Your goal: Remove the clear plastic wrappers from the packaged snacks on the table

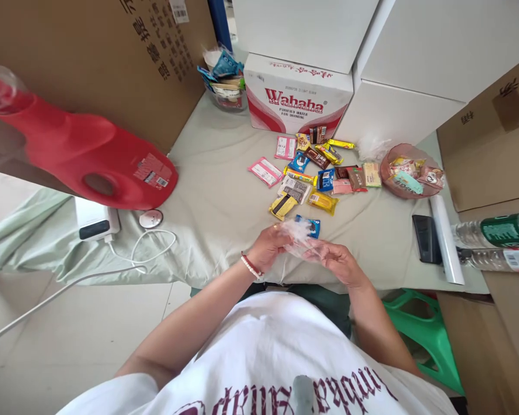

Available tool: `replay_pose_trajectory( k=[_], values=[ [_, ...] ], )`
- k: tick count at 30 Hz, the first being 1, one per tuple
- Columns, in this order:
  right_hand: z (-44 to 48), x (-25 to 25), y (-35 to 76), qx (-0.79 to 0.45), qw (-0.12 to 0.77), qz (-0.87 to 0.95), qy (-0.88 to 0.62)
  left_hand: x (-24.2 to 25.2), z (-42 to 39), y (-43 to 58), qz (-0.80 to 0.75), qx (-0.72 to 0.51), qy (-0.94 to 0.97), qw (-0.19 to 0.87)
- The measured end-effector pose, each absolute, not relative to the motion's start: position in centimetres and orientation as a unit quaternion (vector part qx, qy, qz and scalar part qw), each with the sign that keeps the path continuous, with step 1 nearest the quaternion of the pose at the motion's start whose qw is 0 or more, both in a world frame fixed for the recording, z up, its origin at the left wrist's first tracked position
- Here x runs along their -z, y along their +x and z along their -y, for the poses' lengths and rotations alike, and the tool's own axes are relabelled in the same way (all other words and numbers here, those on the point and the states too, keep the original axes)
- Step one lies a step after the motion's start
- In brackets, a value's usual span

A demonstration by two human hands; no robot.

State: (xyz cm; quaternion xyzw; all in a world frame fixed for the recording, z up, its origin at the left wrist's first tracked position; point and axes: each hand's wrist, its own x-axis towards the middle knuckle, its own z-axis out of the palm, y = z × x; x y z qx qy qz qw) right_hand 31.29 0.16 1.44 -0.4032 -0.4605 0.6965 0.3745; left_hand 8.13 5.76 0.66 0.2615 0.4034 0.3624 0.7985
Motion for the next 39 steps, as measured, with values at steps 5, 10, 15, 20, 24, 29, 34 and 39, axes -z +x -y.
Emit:
replay_pose_trajectory(
  k=[5,10,15,20,24,29,34,39],
  values=[
    [-0.9,-2.0,33.2,-0.624,0.309,0.511,-0.504,0.1,-5.0,6.3,-0.432,-0.436,0.254,0.748],
    [-2.8,-2.0,30.4,-0.591,0.338,0.53,-0.505,-0.4,-4.0,6.6,-0.43,-0.438,0.339,0.713],
    [-3.9,-1.5,26.9,-0.631,0.366,0.477,-0.49,-1.4,-4.0,5.6,-0.361,-0.408,0.272,0.794],
    [-3.6,-1.0,26.9,-0.659,0.444,0.336,-0.506,-0.9,-4.4,3.6,-0.41,-0.406,0.191,0.794],
    [-2.7,-0.6,27.7,-0.674,0.485,0.239,-0.504,-0.9,-4.5,2.5,-0.417,-0.447,0.18,0.771],
    [-1.7,-0.6,29.6,-0.678,0.536,0.17,-0.472,-0.9,-5.3,0.9,-0.398,-0.451,0.23,0.765],
    [-0.9,-2.9,30.7,-0.604,0.61,0.225,-0.46,0.0,-7.0,-0.9,-0.497,-0.517,0.311,0.624],
    [0.2,-6.1,27.0,-0.436,0.565,0.467,-0.522,-2.8,-6.1,0.1,-0.45,-0.436,0.318,0.712]
  ],
)
